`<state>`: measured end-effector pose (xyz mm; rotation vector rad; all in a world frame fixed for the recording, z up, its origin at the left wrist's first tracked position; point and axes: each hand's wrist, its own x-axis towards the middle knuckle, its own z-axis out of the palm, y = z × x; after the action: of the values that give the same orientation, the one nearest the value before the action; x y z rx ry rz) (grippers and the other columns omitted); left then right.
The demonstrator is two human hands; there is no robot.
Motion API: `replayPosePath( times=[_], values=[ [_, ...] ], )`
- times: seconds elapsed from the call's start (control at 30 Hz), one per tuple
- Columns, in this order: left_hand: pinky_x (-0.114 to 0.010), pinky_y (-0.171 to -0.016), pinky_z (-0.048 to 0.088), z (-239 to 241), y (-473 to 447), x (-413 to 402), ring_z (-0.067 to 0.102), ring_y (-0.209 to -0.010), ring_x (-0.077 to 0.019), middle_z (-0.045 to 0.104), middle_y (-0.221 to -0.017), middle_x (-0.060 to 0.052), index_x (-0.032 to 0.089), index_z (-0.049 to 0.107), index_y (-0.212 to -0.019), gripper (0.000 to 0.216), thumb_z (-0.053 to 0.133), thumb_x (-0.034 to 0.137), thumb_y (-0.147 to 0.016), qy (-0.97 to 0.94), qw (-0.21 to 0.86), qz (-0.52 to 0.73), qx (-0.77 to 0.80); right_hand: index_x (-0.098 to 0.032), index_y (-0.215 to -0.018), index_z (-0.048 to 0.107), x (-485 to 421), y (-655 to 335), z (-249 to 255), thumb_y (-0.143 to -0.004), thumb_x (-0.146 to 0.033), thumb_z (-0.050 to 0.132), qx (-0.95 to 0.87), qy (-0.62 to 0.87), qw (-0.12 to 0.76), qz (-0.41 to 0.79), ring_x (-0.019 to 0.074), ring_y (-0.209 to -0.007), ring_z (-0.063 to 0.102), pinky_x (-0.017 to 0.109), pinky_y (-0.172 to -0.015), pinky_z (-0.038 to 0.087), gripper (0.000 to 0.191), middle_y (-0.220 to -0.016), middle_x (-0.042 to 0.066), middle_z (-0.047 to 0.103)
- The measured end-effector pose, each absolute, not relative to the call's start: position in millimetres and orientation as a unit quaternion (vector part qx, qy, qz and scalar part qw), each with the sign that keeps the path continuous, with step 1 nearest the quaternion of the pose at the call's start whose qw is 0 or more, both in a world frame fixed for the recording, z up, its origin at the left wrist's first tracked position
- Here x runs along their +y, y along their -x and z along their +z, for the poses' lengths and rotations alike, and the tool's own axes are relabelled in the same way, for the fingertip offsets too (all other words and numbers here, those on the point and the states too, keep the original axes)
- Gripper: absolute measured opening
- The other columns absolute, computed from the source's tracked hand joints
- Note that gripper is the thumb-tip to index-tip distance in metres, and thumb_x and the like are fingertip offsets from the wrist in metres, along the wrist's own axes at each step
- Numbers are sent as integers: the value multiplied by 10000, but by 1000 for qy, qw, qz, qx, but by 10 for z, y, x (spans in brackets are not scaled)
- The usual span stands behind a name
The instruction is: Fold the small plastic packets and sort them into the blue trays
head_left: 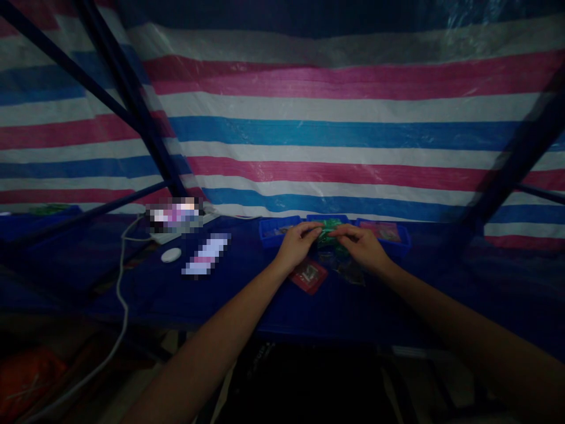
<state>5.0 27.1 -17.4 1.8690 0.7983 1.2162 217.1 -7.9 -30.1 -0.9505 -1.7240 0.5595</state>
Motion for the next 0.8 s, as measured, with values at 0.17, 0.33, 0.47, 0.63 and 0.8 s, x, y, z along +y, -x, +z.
replayPosePath(
  times=[0.17,0.33,0.47,0.63,0.8],
  values=[
    [-389,-887,539,-168,-53,186,699,-945,-227,735,-1094,-117,168,693,-1154,347,642,415,-916,-737,353,444,368,-275,-1154,722,-72,-2212,-242,-926,-299,553,-716,435,542,69,261,-1222,581,471,-1093,430,285,-1278,70,643],
    [-418,-1025,463,-134,-94,3,634,-1131,-271,701,-1187,-117,194,707,-1155,397,676,475,-877,-892,188,317,261,-248,-1354,606,-1,-2237,-276,-912,-298,575,-784,436,441,-4,304,-1360,481,535,-1173,340,445,-1449,104,547],
    [-439,-1060,432,-173,-114,-30,585,-1213,-301,649,-1281,-136,210,679,-1232,522,732,516,-813,-940,144,232,206,-276,-1353,611,55,-2223,-327,-951,-292,522,-838,415,353,2,299,-1355,508,609,-1210,223,412,-1421,86,593],
    [-426,-1029,448,-190,-92,15,624,-1138,-273,697,-1173,-110,215,698,-1184,334,704,325,-868,-945,139,224,194,-345,-1439,513,13,-2180,-283,-987,-304,481,-853,391,345,34,283,-1381,489,631,-1220,160,455,-1443,39,579],
    [-377,-969,481,-159,-87,31,665,-1038,-242,723,-1074,-90,198,734,-1075,215,688,241,-869,-938,142,233,213,-312,-1529,378,-79,-2151,-204,-993,-353,472,-806,419,418,36,278,-1400,454,550,-1217,253,545,-1516,48,497]
  ],
)
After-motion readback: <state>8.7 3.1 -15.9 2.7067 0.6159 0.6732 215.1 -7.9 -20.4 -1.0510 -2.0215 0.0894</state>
